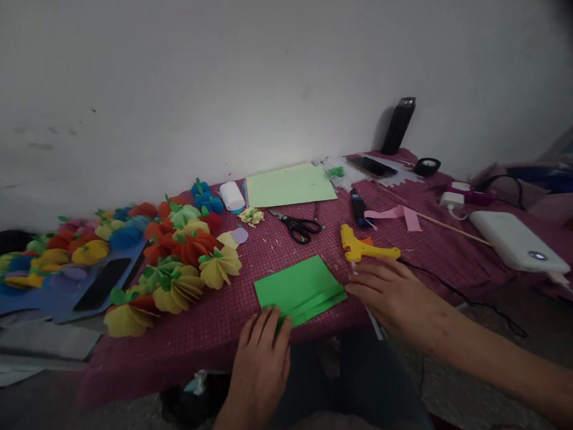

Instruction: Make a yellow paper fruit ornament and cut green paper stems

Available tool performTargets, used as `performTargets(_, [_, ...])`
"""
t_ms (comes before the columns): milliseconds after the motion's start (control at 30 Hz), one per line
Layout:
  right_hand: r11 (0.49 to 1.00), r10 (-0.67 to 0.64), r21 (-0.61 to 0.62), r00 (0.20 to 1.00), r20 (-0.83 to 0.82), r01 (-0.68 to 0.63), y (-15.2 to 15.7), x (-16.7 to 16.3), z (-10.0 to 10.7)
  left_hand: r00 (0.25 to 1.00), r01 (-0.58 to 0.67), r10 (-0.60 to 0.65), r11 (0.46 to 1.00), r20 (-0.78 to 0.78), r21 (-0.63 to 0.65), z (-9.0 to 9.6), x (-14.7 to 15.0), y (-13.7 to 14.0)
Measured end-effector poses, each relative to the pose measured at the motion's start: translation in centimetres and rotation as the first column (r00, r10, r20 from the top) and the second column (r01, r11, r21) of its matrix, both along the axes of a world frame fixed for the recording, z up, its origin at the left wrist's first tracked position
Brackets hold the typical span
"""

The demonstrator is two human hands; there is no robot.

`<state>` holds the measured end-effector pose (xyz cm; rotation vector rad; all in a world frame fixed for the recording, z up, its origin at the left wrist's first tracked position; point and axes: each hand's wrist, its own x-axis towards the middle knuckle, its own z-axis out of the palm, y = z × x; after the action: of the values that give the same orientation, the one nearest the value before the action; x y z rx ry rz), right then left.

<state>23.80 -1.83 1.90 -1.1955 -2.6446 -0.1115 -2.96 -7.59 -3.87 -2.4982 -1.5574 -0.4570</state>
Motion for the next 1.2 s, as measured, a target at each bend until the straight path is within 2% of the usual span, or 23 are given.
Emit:
performTargets(167, [0.999,0.013,-0.045,0.996,-0.083,-0.016,-0.6,-0.5,-1.6,0.999,0.012,-0.010,0.998,-0.031,0.058,-0.6,-0.2,0.5])
performTargets(300, [0.988,0.074,-0.128,0.993,-0.095,-0.085,-1.0,-1.8,-2.4,0.999,-0.007,0.010,0.995,-0.033,0.101,-0.8,0.0,0.5])
performTargets(567, [0.911,0.244,-0.339,0.970,-0.016,-0.235,-1.4,-5.3,-3.0,0.999,-0.035,0.033,0.982,0.011,0.185,-1.2,0.9,0.8])
performTargets(667, [0.900,0.254,-0.366,0.967,-0.006,-0.239,-1.2,-5.6,-3.6,0.999,-0.027,0.023,0.983,0.025,0.180,-1.4,0.8,0.9])
performTargets(800, [0.903,0.246,-0.364,0.969,0.000,-0.229,-1.0,-5.1,-4.2,0.999,0.047,-0.044,0.988,-0.027,0.148,-1.4,0.4,1.2])
performTargets(967, [0.938,0.173,-0.299,0.984,-0.032,-0.175,-0.9,-4.5,-3.4,0.995,0.097,-0.092,0.989,-0.049,0.110,-0.9,0.3,1.6])
performTargets(1033, [0.950,0.137,-0.268,0.985,-0.104,-0.160,-1.0,-4.2,-2.3,0.996,0.078,-0.073,0.991,-0.058,0.104,-0.9,0.4,1.6])
performTargets(1100, [0.945,0.054,-0.302,0.973,-0.223,-0.122,-1.1,-3.8,-1.1,0.999,0.030,-0.026,0.993,-0.042,0.117,-0.9,0.7,1.6])
performTargets(1167, [0.887,-0.089,-0.456,0.939,-0.334,-0.078,-0.8,-3.4,-0.1,1.000,-0.021,0.023,0.990,-0.008,0.137,-0.8,1.2,1.6])
performTargets(1200, [0.822,-0.169,-0.564,0.914,-0.368,-0.075,-0.5,-3.2,0.1,0.999,-0.040,0.039,0.988,0.010,0.147,-0.7,1.6,1.6])
